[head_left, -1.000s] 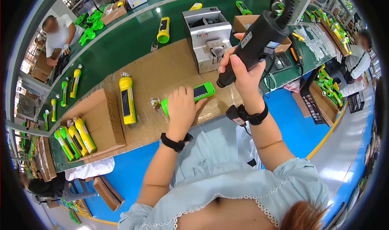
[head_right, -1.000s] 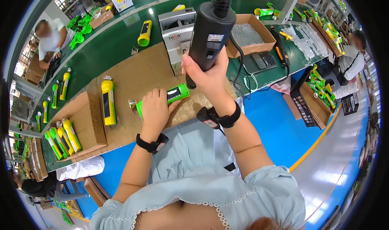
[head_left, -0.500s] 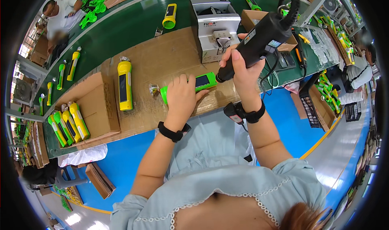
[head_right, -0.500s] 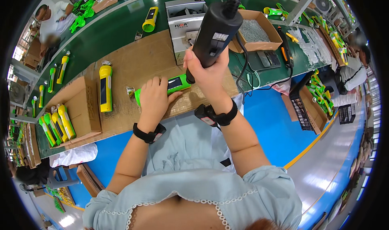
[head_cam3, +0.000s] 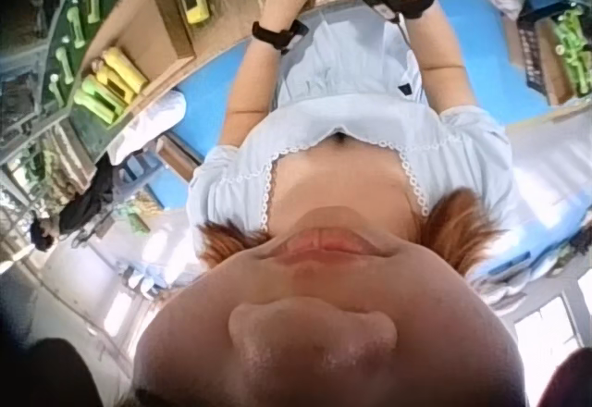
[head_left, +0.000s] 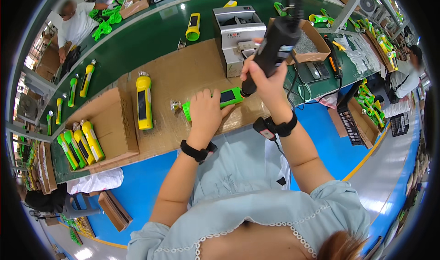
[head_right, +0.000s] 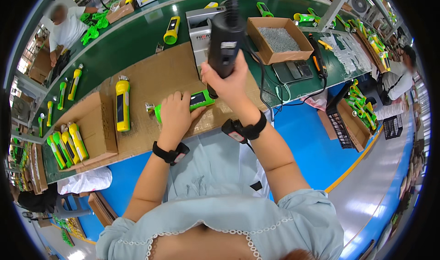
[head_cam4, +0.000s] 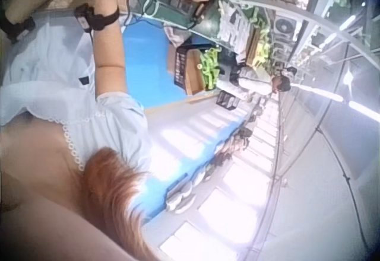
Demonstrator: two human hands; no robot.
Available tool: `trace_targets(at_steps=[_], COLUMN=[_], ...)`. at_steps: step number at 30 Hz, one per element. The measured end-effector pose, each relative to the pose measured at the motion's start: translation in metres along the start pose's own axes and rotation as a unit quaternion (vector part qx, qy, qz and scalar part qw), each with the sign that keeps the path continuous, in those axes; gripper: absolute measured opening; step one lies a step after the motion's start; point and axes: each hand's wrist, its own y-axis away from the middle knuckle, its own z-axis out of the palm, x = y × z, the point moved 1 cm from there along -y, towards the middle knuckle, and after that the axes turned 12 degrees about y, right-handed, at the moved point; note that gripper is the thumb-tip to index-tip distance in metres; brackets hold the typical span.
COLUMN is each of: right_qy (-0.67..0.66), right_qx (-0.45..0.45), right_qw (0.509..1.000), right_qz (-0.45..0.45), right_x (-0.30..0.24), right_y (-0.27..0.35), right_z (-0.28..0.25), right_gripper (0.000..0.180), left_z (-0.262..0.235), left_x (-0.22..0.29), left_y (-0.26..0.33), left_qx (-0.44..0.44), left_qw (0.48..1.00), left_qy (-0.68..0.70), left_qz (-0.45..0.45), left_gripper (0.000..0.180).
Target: Using an electric screwdriver and a screw feeder to assemble components of solar-powered flashlights on an assembly line.
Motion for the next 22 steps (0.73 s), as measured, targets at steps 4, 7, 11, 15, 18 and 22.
trace_targets(at_steps=[4, 7, 11, 15, 18, 22], right_qy=[-0.001, 0.037, 0.002, 0.029, 0.041, 0.088], right_qx=[0.105, 0.122, 0.136, 0.137, 0.118, 0.067], right_qw=[0.986, 0.978, 0.981, 0.983, 0.989, 0.989], right_qz=[-0.129, -0.164, -0.139, -0.116, -0.082, -0.096], right_x=[-0.031, -0.031, -0.006, 0.019, 0.018, 0.012], right_y=[-0.031, -0.064, -0.091, -0.098, -0.100, -0.101], right_z=[-0.019, -0.025, -0.016, -0.015, -0.015, -0.012], right_gripper=[0.053, 0.047, 0.026, 0.028, 0.029, 0.031], left_z=[0.001, -0.003, -0.008, -0.010, -0.008, -0.011], left_x=[0.004, 0.005, 0.004, 0.006, 0.002, 0.005], left_y=[-0.001, 0.002, 0.007, 0.005, 0.008, 0.008], left_qx=[-0.017, -0.019, -0.025, -0.039, -0.047, -0.079], left_qw=[1.000, 1.000, 1.000, 0.999, 0.999, 0.997], left_qy=[0.008, -0.017, 0.003, 0.003, 0.012, -0.002], left_qz=[-0.009, -0.004, 0.009, 0.011, 0.004, -0.017], left_gripper=[0.046, 0.047, 0.048, 0.049, 0.049, 0.048])
